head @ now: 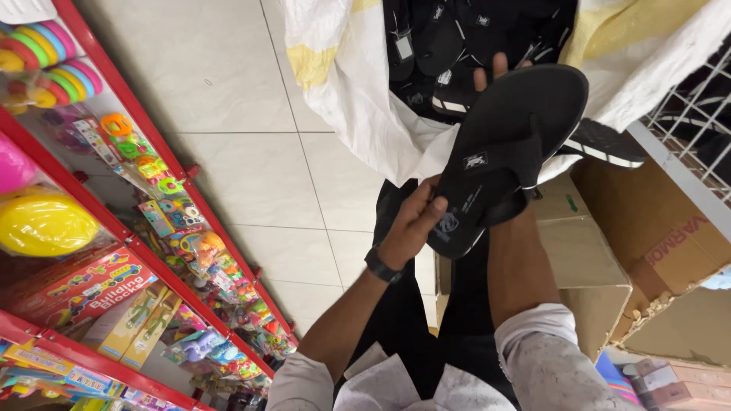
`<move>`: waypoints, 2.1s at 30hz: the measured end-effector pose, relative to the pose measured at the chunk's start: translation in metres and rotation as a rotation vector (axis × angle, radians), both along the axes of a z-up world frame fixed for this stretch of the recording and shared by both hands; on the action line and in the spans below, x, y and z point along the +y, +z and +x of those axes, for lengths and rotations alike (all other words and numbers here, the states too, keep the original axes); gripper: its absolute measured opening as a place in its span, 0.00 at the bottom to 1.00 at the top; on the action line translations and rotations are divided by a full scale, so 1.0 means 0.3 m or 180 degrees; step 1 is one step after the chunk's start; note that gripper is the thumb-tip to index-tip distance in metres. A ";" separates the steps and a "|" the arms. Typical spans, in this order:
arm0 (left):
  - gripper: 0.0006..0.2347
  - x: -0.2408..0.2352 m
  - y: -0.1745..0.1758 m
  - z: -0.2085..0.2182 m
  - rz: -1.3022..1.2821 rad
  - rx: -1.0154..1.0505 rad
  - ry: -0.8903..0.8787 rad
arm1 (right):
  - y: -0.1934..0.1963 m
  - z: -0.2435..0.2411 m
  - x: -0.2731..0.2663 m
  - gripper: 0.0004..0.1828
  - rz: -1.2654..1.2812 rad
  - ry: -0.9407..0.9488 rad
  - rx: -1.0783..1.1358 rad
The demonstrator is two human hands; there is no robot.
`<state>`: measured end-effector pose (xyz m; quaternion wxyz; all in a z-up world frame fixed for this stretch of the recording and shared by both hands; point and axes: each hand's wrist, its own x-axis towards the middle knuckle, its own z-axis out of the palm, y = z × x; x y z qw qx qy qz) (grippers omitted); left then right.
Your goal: The recorder is seen picking up flip-flops and other sandals from a large white sack and placing them into a white wire display bin.
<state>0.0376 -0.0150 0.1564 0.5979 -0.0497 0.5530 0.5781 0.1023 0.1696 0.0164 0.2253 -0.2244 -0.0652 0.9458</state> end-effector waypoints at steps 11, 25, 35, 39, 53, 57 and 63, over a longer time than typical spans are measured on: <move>0.29 0.045 0.211 -0.132 0.0027 0.1021 0.0382 | 0.430 0.105 0.047 0.34 0.0671 0.0557 -0.1550; 0.29 0.416 0.699 -0.140 0.0304 0.2001 -0.0274 | 1.185 0.224 0.182 0.48 0.2692 -0.0398 -0.2051; 0.30 1.100 0.991 0.111 0.1919 0.2648 -0.1180 | 1.668 0.499 0.584 0.41 0.2770 -0.2066 -0.2258; 0.35 1.462 0.919 0.218 0.2089 0.2803 -0.1483 | 1.643 0.647 0.827 0.38 0.3002 -0.2354 -0.1861; 0.17 0.802 0.572 0.026 0.0691 0.2742 -0.0363 | 1.448 0.702 0.591 0.13 0.4454 -0.1367 -0.4104; 0.15 0.501 0.321 -0.065 -0.0168 0.2744 -0.0143 | 1.386 0.512 0.382 0.08 0.5322 -0.1059 -0.3610; 0.16 0.266 0.018 -0.141 -0.0946 0.2383 0.0043 | 1.014 0.218 0.153 0.12 0.3877 0.0551 -0.3001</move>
